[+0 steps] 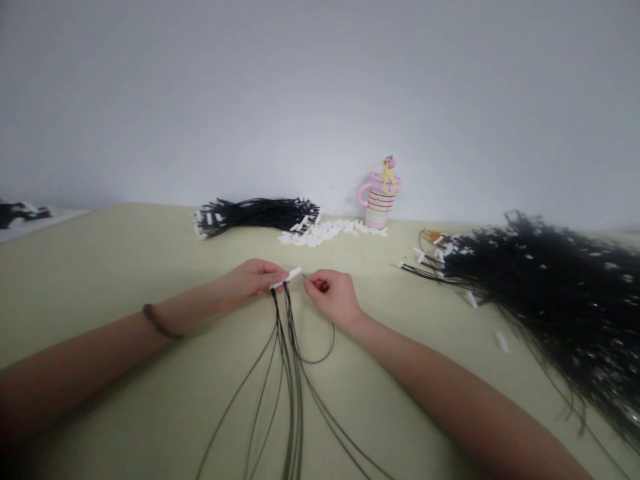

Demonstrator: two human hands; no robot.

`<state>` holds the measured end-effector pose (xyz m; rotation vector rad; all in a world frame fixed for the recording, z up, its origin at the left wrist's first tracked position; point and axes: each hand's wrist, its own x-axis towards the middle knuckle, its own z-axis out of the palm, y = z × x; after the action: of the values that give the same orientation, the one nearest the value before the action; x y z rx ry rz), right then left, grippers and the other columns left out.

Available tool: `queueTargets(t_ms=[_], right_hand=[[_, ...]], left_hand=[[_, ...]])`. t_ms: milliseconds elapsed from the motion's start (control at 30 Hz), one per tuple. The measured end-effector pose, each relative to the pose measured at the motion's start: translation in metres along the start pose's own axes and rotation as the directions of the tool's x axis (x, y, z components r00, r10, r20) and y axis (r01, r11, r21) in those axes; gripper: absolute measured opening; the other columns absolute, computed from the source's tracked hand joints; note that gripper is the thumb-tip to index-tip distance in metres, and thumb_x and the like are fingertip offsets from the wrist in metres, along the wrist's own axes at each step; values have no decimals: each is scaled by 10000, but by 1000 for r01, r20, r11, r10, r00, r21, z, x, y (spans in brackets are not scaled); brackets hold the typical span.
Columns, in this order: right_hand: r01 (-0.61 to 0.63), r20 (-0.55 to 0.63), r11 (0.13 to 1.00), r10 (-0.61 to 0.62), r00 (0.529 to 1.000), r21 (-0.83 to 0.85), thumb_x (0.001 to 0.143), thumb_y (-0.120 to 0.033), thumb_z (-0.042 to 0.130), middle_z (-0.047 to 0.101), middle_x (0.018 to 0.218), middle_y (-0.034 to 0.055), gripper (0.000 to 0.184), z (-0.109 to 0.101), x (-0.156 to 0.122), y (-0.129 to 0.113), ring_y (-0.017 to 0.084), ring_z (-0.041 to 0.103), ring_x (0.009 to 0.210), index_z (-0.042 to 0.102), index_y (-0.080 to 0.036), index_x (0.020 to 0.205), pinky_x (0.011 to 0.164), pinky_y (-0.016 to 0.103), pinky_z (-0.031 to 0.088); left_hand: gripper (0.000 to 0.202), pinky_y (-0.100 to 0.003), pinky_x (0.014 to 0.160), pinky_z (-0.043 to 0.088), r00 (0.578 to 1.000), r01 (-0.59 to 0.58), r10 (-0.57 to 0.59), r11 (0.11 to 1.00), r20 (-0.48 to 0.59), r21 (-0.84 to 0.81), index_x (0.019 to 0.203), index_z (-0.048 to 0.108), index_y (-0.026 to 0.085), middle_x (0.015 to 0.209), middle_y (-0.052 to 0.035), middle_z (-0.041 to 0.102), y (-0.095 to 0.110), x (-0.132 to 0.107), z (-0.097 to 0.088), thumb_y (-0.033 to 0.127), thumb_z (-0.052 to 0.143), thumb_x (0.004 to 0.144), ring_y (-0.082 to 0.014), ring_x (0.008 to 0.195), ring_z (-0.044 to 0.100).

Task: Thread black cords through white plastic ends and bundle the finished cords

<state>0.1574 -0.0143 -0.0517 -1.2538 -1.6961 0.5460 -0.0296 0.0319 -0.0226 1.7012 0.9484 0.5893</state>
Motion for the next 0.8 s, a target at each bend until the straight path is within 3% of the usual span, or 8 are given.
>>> queueTargets(t_ms=[200, 433, 633, 800], right_hand=[[-90, 9, 984, 90, 996, 155, 691, -327, 563, 648, 682, 52, 211, 0, 5, 4, 142, 565, 595, 655, -140, 719, 556, 235, 425], [-133, 29, 979, 130, 991, 153, 680, -257, 551, 656, 666, 42, 165, -3, 8, 4, 141, 576, 623, 668, -142, 674, 595, 236, 425], [-167, 25, 966, 165, 986, 198, 637, -249, 582, 656, 662, 52, 148, -5, 8, 6, 134, 565, 583, 666, -131, 669, 559, 234, 424], [-218, -10, 958, 224, 974, 187, 614, -255, 597, 639, 619, 51, 146, -1, 4, 0, 123, 544, 537, 651, -121, 635, 513, 222, 407]], left_hand=[[336, -201, 452, 230, 999, 19, -19, 1000, -31, 4, 658, 607, 119, 598, -8, 544, 1, 0, 1, 445, 536, 698, -69, 489, 371], [332, -194, 444, 223, 1000, 16, -16, 1000, 11, 20, 646, 605, 117, 577, -5, 524, 2, 0, 0, 443, 558, 681, -65, 488, 370], [349, -198, 414, 196, 993, 100, -101, 995, 53, 18, 656, 603, 121, 565, -2, 510, -2, 5, -7, 469, 579, 649, -57, 441, 333], [311, -193, 405, 192, 992, 101, -101, 995, 72, 8, 640, 594, 126, 561, 2, 503, -1, 5, -9, 436, 585, 652, -52, 436, 340]])
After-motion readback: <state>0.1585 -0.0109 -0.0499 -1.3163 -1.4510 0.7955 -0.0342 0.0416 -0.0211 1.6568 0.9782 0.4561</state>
